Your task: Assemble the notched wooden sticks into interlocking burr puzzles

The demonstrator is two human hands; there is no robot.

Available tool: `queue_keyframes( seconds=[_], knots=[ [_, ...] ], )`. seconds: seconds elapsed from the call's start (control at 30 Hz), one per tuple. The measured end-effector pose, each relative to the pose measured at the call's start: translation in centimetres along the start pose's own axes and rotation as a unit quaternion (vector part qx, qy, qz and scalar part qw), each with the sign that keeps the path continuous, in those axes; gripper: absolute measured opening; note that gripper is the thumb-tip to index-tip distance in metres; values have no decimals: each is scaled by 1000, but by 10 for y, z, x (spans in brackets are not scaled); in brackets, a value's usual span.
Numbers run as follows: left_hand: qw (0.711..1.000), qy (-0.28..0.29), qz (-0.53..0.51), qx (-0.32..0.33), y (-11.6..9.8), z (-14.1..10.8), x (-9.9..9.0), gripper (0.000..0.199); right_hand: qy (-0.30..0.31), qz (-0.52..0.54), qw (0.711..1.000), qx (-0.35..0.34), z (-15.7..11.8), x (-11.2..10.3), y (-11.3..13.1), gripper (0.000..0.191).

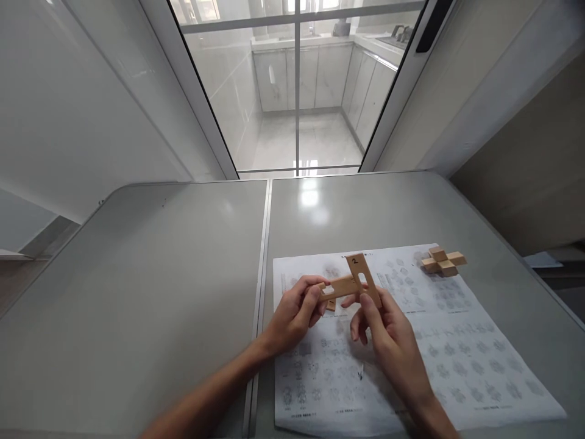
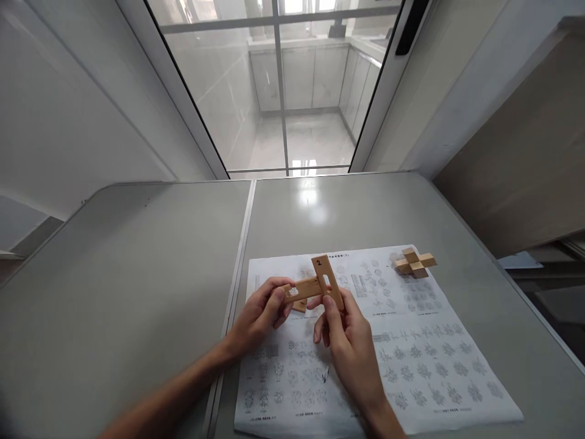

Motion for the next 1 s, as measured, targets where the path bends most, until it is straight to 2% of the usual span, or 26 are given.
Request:
queue_keyframes(
  seconds=[0.23,0.43,0.57,0.8,1.0],
  knots=[
    [1000,-1,27,11,1,-1,2,41,-21,-57,998,0,-12,12,-10,37],
    [999,-2,33,0,4,0,3,39,-67,-110,991,-22,-16,9,-15,44],
    [999,4,33,-19,5,1,3,41,-67,-145,987,-36,-18,7,-18,48],
    [999,7,17,-37,5,4,0,42,-52,-194,976,-80,-19,6,-20,55],
    [999,5,5,-48,2,3,1,42,-67,-208,965,-148,-21,6,-18,49]
  ],
)
Point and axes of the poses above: each hand's wrist, its own z-axis towards the middle knuckle, its own x-axis out of the palm, y = z × x, the point moved 4 cm from there along z, towards the middle knuckle, and after that the axes turned 10 degrees about -x, right-handed, at the moved point
